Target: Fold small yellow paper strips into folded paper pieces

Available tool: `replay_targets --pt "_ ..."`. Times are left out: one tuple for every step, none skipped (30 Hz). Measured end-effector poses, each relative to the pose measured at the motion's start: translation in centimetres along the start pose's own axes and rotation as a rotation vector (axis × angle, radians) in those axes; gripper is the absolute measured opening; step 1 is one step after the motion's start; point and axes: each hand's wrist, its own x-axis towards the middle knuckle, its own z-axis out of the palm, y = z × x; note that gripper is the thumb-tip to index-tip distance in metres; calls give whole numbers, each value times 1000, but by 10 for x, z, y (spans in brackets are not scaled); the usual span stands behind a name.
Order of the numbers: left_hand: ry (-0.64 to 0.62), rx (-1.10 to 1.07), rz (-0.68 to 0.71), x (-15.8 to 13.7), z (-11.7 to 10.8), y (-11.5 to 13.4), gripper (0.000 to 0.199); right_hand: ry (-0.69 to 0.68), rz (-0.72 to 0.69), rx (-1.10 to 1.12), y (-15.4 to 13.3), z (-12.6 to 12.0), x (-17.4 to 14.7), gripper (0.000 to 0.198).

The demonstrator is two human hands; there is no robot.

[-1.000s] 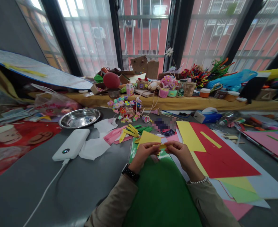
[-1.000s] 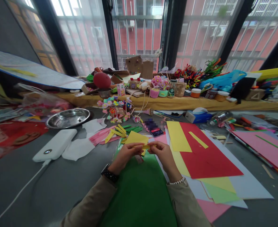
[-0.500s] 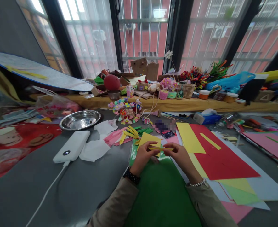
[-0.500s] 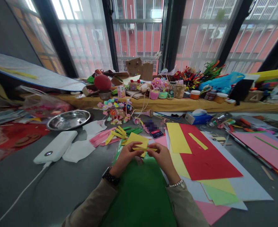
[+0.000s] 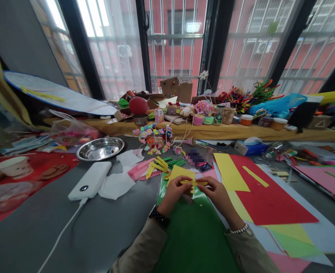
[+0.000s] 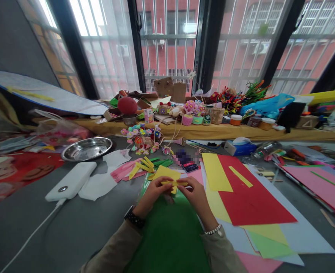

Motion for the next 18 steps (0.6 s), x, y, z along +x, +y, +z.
replay_targets --pt "9 -22 -13 -1 0 1 30 -6 -25 1 -1 0 0 18" --pt "15 -42 -29 -2 1 3 30 -5 -46 -2 -1 0 0 18" --pt "18 -60 -46 -2 1 4 30 2 -62 -17 -1 1 -1 18" --pt "20 -76 -60 -3 1 5 30 11 -75 -41 -1 0 -1 17" --pt "18 -91 -69 -3 1 6 29 20 -81 -66 -2 0 -1 16" --pt "13 -101 -71 -4 2 7 29 25 -78 -84 -2 0 -1 16" --pt "10 -105 -67 -4 2 7 28 27 -68 -92 -3 -1 -1 15" --pt "7 -100 -58 -4 2 8 28 29 -51 -90 -3 -1 -1 15" --pt "1 -79 -42 -4 2 8 27 30 -28 -80 -4 -1 -1 15" --pt "-2 -42 -21 -5 2 9 27 31 -3 -63 -4 -2 -2 16" --pt "-5 7 8 -5 2 9 27 29 20 -46 -4 -2 -2 17" --pt "-6 62 43 -5 1 10 28 26 38 -30 -4 -2 -2 18" --pt "-7 113 78 -5 1 10 27 20 52 -14 -5 -2 -2 19" --pt "-9 151 108 -5 0 11 27 11 61 0 -5 -2 -2 19" --pt "-11 172 131 -5 0 11 26 2 65 13 -5 -1 -3 20" --pt "-8 176 145 -6 0 11 26 -1 67 21 -5 -1 -3 21" --pt "-3 168 154 -6 -1 11 26 4 68 25 -5 -1 -2 22" --pt "6 157 159 -6 -1 11 27 15 70 25 -5 -1 -2 23"
